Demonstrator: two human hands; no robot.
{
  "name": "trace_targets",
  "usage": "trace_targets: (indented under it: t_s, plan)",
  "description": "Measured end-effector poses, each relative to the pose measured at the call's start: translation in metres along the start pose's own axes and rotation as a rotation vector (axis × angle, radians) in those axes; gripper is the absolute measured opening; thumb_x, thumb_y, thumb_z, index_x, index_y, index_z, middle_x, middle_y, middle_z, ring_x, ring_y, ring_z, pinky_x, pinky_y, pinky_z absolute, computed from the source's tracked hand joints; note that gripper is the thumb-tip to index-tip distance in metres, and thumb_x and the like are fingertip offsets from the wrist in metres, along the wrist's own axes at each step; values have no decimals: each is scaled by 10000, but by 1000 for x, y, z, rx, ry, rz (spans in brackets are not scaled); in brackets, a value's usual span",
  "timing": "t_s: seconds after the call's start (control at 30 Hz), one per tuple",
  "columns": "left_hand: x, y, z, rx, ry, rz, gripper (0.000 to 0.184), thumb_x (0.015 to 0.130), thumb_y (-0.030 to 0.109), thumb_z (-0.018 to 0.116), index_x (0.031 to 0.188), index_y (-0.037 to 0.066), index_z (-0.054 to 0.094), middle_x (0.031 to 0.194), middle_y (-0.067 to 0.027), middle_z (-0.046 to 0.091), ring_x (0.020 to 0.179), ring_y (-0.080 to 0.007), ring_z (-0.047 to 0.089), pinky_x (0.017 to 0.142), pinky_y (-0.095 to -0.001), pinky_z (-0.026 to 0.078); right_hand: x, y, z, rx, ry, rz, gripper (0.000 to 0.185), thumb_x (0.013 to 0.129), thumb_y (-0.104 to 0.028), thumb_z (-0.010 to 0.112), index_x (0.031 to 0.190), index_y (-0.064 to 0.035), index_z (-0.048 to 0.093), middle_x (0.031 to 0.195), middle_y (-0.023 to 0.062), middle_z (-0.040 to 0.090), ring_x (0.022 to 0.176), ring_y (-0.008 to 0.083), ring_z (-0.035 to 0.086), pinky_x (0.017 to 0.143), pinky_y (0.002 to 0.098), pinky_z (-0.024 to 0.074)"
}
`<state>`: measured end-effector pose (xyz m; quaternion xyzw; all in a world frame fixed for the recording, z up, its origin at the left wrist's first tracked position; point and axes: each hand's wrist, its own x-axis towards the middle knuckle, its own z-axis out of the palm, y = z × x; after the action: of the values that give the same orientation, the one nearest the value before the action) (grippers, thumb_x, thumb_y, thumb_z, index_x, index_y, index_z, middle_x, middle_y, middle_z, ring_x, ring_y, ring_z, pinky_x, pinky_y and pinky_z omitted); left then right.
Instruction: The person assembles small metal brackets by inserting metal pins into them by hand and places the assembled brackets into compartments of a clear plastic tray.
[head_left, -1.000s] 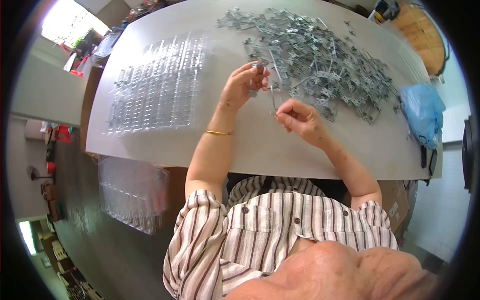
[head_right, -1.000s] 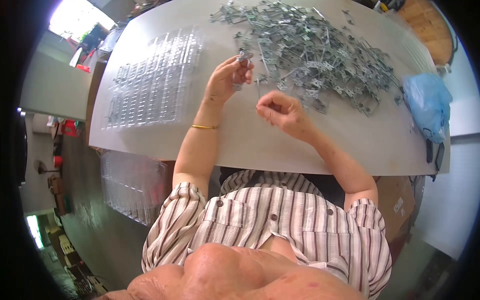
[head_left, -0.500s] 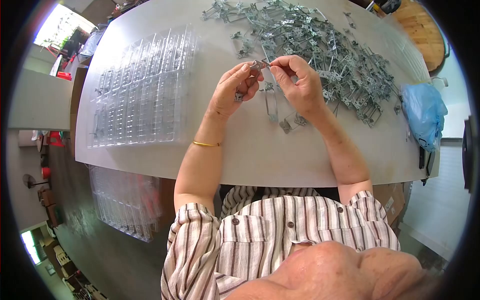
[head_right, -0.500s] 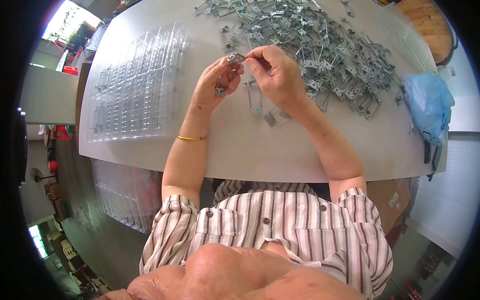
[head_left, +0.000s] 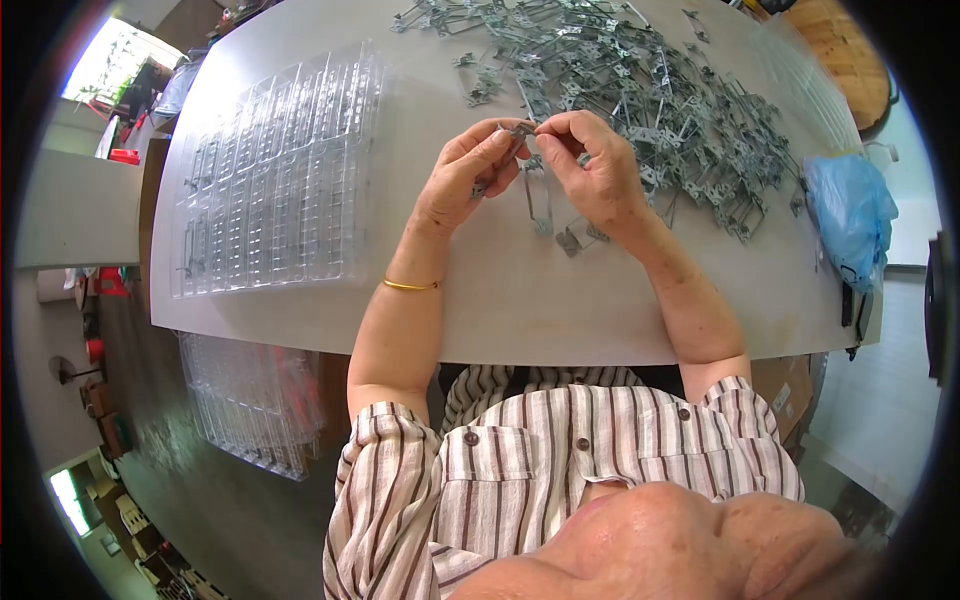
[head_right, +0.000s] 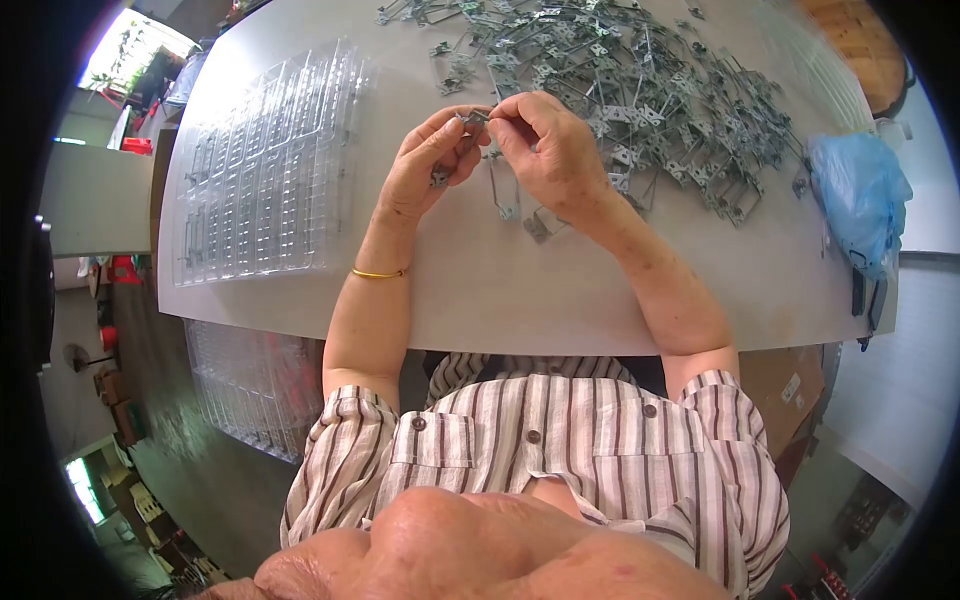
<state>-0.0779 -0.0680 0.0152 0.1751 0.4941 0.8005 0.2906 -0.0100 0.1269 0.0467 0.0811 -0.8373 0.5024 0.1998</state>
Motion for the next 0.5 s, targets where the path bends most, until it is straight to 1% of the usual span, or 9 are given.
trace_targets:
  t_s: [0.1,0.2,0.27,0.3,0.4,0.5]
  plan:
    - [0,-1,0,24,1,3,403,1074,270,561,1330,-35,617,997,-91,680,635,-90,469,537,-221,342,-2,3,-1,-20,16,-31,132,956,-78,708,1079,-40,679,951,89,698,819,208,695,700,322,565]
    - [0,-1,0,94,11,18,356,1061,229,587,1322,-8,640,983,-66,688,653,-73,476,554,-214,351,-4,-2,-1,27,-2,26,173,967,-84,702,1130,-43,662,909,64,685,786,154,662,683,305,545]
    - [-1,-2,2,165,-30,39,341,1049,217,612,1311,4,654,965,-39,686,669,-57,477,565,-211,356,-9,-7,-2,75,-7,120,185,986,-98,687,1159,-43,651,899,41,673,773,121,634,681,293,530]
    - [-1,0,2,209,-39,57,334,1043,211,625,1306,10,661,956,-25,685,676,-49,477,571,-210,359,-8,-8,-2,108,-17,156,192,995,-105,679,1174,-42,646,894,29,668,767,104,620,680,287,523]
    - [-5,2,7,290,-65,1,345,1016,220,675,1287,6,671,934,-1,682,717,-44,505,597,-209,390,-12,-2,-1,333,-74,284,200,1022,-124,654,1194,-21,643,894,6,658,767,85,603,697,267,518]
    - [-7,1,15,318,-29,-35,404,965,253,756,1272,4,674,919,12,671,769,-52,551,640,-211,431,-16,0,-6,485,-135,380,204,1039,-141,639,1194,-9,652,891,3,659,783,84,610,714,256,525]
